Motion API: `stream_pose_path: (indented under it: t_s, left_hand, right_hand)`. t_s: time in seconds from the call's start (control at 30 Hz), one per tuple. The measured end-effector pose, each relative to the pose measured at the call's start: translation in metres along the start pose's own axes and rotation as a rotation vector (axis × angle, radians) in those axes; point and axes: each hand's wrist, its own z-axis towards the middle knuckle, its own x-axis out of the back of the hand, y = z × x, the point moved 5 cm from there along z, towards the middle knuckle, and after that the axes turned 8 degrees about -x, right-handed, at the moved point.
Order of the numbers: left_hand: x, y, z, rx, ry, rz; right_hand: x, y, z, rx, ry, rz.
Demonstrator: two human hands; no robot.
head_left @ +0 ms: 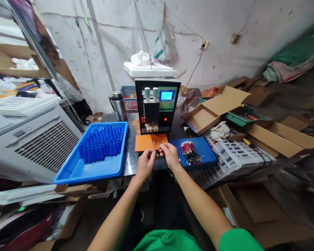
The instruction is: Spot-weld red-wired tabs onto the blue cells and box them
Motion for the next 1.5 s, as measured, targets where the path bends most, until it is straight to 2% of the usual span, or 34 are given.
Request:
stream_pose_path:
  t_s: [0.37,0.47,0.6,0.7,0.93,1.03,1.13,1.2,1.3,1.37,1.43,1.5]
  left_hand:
    - [0.006,-0.001,-0.007,0.054,0.048,-0.016]
    - [0.007,0.000,-0.005,0.063,0.015,-0.040]
    - [0.015,0.002,-0.003,0.055,-0.022,0.053]
    - [0.022,0.002,-0.006,0.060,-0.020,0.091]
    - [0.035,0.005,-0.022,0.062,-0.030,0.158]
    - [0.060,0.012,-0.021,0.009,-0.021,0.273]
    - [0.113,0.015,-0.013,-0.008,0.069,0.533]
    - [0.153,0.013,-0.007,0.048,0.112,0.816]
    - [0.199,0.001,0.001,0.220,0.047,1.169]
    - [0.214,-0.007,0.005,0.313,-0.041,1.289]
    - [0.217,-0.013,0.008,0.355,-0.097,1.341]
    - [0.217,-0.015,0.008,0.365,-0.099,1.351]
  right_hand:
    - [-0.011,0.015,-0.001,-0.019,0.012,0.001]
    - [-0.011,0.014,-0.002,0.020,-0.049,-0.088]
    - [-0.017,0.009,-0.009,0.093,-0.182,-0.274]
    - [-0.021,0.006,-0.016,0.139,-0.229,-0.402]
    - [-0.030,0.019,-0.022,0.119,-0.288,-0.440]
    - [-0.027,0.023,-0.021,0.129,-0.228,-0.449]
    - [-0.017,0.025,-0.019,0.132,-0.150,-0.447]
    - [-0.010,0.027,-0.019,0.118,-0.126,-0.435]
    - [-0.004,0.031,-0.021,0.096,-0.123,-0.430]
    - [-0.004,0.033,-0.023,0.093,-0.127,-0.433]
    - [-0.006,0.035,-0.026,0.093,-0.134,-0.436]
    - [-0.006,0.036,-0.027,0.087,-0.144,-0.439]
